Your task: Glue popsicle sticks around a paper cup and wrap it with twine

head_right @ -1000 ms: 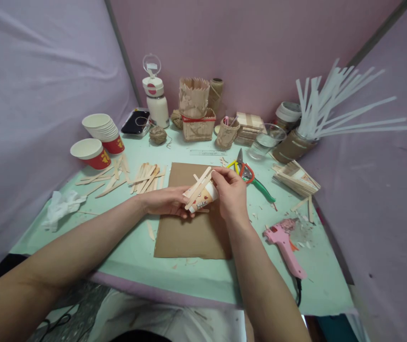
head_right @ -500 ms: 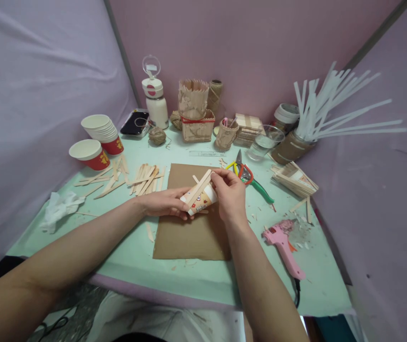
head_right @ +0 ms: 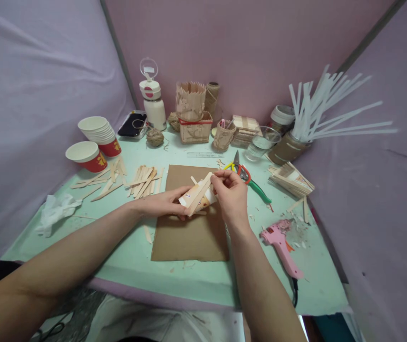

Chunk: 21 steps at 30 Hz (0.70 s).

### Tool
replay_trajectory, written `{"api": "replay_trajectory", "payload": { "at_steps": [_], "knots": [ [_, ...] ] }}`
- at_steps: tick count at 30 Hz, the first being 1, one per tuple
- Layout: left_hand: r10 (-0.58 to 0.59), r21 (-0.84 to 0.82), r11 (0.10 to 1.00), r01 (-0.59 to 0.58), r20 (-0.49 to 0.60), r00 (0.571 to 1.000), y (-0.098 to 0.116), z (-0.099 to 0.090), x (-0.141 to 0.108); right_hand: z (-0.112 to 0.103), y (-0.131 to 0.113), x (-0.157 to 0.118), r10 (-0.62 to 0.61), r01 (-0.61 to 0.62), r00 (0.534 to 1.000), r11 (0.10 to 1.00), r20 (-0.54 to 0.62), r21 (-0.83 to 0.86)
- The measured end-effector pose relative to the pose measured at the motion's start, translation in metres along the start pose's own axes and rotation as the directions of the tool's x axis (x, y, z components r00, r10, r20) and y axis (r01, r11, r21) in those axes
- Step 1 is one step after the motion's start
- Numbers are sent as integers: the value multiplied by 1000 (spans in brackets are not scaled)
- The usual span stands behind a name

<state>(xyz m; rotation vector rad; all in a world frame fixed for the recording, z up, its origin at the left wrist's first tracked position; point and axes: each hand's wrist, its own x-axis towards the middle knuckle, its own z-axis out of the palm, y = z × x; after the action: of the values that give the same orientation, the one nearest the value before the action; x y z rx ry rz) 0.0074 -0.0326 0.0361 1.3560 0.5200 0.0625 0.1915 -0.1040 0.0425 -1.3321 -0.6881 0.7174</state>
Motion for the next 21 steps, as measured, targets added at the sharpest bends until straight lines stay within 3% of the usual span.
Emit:
{"api": "replay_trajectory", "payload": {
  "at_steps": [9, 21],
  "knots": [
    [16, 35, 999, -17, 4, 1000, -1, 0, 1, 0, -1, -3, -62, 62, 998, 998, 3, -16],
    [66, 245, 968, -45, -81, 995, -4, -6, 1, 3, -4, -6, -89, 89, 996, 995, 11, -32]
  ]
}}
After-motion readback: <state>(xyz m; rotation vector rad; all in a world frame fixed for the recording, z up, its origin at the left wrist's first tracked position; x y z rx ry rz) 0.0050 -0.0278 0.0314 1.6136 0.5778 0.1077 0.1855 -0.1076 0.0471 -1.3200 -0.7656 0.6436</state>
